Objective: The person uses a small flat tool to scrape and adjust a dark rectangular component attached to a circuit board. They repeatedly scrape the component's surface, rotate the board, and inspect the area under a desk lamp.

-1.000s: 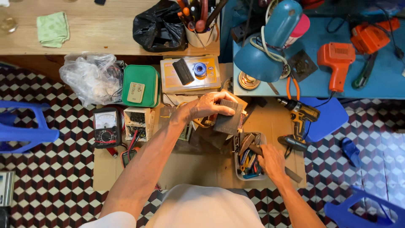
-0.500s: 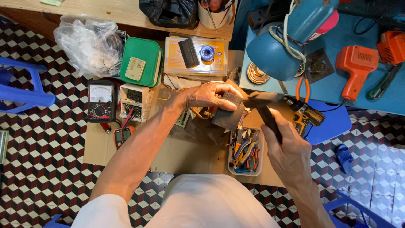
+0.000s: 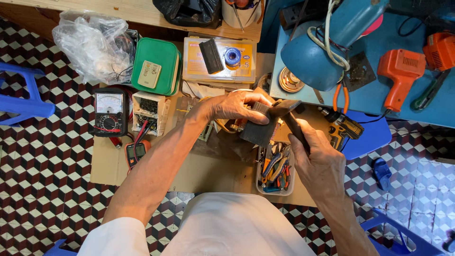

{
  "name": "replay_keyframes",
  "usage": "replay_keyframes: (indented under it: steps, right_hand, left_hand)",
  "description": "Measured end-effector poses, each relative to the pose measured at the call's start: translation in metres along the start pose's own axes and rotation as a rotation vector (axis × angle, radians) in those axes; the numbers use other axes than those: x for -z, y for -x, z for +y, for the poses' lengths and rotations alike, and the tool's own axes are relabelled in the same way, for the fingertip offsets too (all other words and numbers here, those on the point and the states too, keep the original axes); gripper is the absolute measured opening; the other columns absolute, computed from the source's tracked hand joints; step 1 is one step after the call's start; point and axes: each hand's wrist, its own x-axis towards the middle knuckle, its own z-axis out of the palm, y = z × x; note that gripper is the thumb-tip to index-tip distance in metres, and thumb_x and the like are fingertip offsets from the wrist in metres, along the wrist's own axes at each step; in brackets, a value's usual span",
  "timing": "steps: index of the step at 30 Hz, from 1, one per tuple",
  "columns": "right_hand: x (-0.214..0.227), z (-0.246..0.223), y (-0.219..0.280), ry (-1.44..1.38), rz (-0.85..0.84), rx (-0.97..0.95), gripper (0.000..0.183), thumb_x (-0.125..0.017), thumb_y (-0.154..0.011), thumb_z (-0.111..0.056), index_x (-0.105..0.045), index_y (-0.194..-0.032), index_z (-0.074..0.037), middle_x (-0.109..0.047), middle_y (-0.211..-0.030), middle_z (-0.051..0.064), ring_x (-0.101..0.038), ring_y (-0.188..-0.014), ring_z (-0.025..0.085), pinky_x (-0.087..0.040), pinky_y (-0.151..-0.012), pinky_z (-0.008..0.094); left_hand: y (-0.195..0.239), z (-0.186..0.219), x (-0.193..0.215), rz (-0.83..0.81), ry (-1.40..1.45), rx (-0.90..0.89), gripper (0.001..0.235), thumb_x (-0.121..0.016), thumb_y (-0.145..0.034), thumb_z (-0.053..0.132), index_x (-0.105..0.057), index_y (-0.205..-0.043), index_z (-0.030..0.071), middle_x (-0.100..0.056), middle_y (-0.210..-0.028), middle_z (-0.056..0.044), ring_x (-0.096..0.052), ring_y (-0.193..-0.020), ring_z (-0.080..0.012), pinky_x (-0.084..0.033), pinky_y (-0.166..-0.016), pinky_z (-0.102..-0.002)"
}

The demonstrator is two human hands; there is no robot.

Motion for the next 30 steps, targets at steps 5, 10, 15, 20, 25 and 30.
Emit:
replay_keyframes:
  steps: [5,10,15,20,25,30]
  right_hand:
    - [-0.001,-0.002,0.003,0.032,-0.005,-0.046,0.034,-0.073,-0.097,-0.016,-0.067,-0.129,-0.009,-0.068,-0.091,0.01,-0.068,-0.068,0.023,-0.054,-0.059,0.037]
    - [-0.002,-0.002,0.009,0.022,-0.018,-0.114,0.033,-0.072,-0.096,-0.016,-0.067,-0.128,-0.008,-0.068,-0.087,0.009,-0.067,-0.062,0.019,-0.053,-0.054,0.035]
    - [0.0,0.003,0.019,0.003,-0.004,-0.061,0.033,-0.072,-0.096,-0.017,-0.068,-0.128,-0.008,-0.07,-0.09,0.01,-0.068,-0.067,0.017,-0.054,-0.056,0.033]
    - [0.008,0.017,0.026,-0.061,-0.047,-0.371,0.034,-0.069,-0.098,-0.024,-0.067,-0.128,-0.009,-0.071,-0.086,0.009,-0.066,-0.064,0.014,-0.052,-0.053,0.033]
    - [0.004,0.03,0.033,-0.088,-0.111,-0.582,0.036,-0.068,-0.099,-0.028,-0.067,-0.133,-0.015,-0.068,-0.075,0.013,-0.062,-0.062,0.018,-0.047,-0.054,0.036]
    - [-0.024,0.052,0.061,-0.017,-0.05,-0.482,0.034,-0.067,-0.098,-0.026,-0.068,-0.131,-0.017,-0.069,-0.084,0.007,-0.062,-0.06,0.017,-0.05,-0.052,0.037]
  left_hand:
    - [0.002,0.005,0.0,0.011,-0.123,-0.175,0.051,-0.082,-0.086,0.037,-0.071,-0.128,0.012,-0.063,-0.128,-0.004,-0.066,-0.096,-0.0107,-0.056,-0.071,-0.027]
    - [0.006,0.016,-0.003,0.028,-0.054,0.027,0.052,-0.082,-0.079,0.036,-0.071,-0.125,0.016,-0.069,-0.101,-0.004,-0.063,-0.062,-0.0116,-0.052,-0.052,-0.028]
    - [0.01,0.021,-0.004,0.018,-0.053,0.032,0.049,-0.083,-0.081,0.036,-0.073,-0.125,0.016,-0.069,-0.096,-0.002,-0.063,-0.067,-0.0093,-0.053,-0.056,-0.026]
    - [0.012,0.022,-0.004,0.033,-0.065,0.003,0.048,-0.081,-0.081,0.036,-0.072,-0.123,0.016,-0.072,-0.103,0.001,-0.066,-0.077,-0.0079,-0.055,-0.06,-0.025]
    - [0.014,0.025,-0.005,0.032,-0.077,0.008,0.051,-0.081,-0.082,0.037,-0.071,-0.127,0.016,-0.072,-0.109,0.0,-0.067,-0.086,-0.0081,-0.056,-0.065,-0.025]
    - [0.013,0.022,-0.004,0.032,-0.088,0.054,0.059,-0.081,-0.08,0.037,-0.066,-0.133,0.017,-0.071,-0.113,-0.002,-0.067,-0.092,-0.0097,-0.058,-0.071,-0.028]
